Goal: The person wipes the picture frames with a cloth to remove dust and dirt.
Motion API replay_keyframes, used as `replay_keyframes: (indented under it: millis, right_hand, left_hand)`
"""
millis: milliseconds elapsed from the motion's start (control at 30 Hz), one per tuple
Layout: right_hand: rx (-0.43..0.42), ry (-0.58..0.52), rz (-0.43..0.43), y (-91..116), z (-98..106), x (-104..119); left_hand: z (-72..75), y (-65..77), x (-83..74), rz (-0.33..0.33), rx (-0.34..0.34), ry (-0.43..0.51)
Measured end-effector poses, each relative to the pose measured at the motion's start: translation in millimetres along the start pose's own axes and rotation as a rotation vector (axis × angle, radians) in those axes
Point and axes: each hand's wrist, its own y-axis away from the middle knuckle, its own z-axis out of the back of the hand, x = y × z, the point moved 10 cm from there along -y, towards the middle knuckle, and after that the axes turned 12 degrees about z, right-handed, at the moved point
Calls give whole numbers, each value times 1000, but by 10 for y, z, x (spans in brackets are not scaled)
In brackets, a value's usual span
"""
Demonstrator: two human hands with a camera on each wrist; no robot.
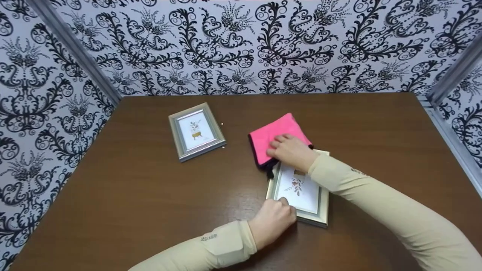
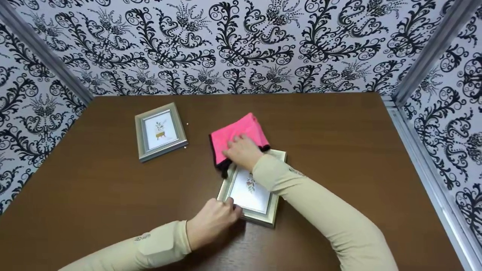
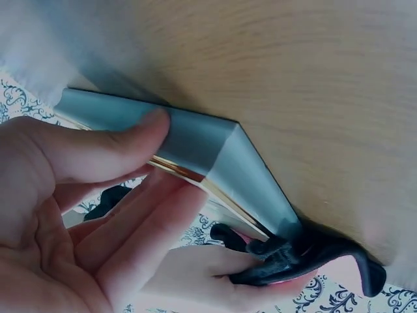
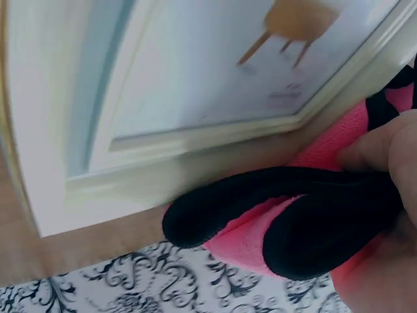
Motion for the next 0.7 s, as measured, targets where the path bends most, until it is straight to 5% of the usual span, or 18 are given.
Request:
replay_keyframes:
  millis: [233,400,567,700]
  right_hand:
    - [155,0,95,-72,107,529]
    - [129,17,166,-72,246,827]
    - [32,0,195,10,326,857]
    - [16,-41,119,114,262,677]
  left_hand:
    - [36,17,-12,32,-46,-24]
    - [50,29,-1,53,-68,-13]
    - [57,26,-6,55,-72,-9]
    - [61,20,-11,49,-70,-1]
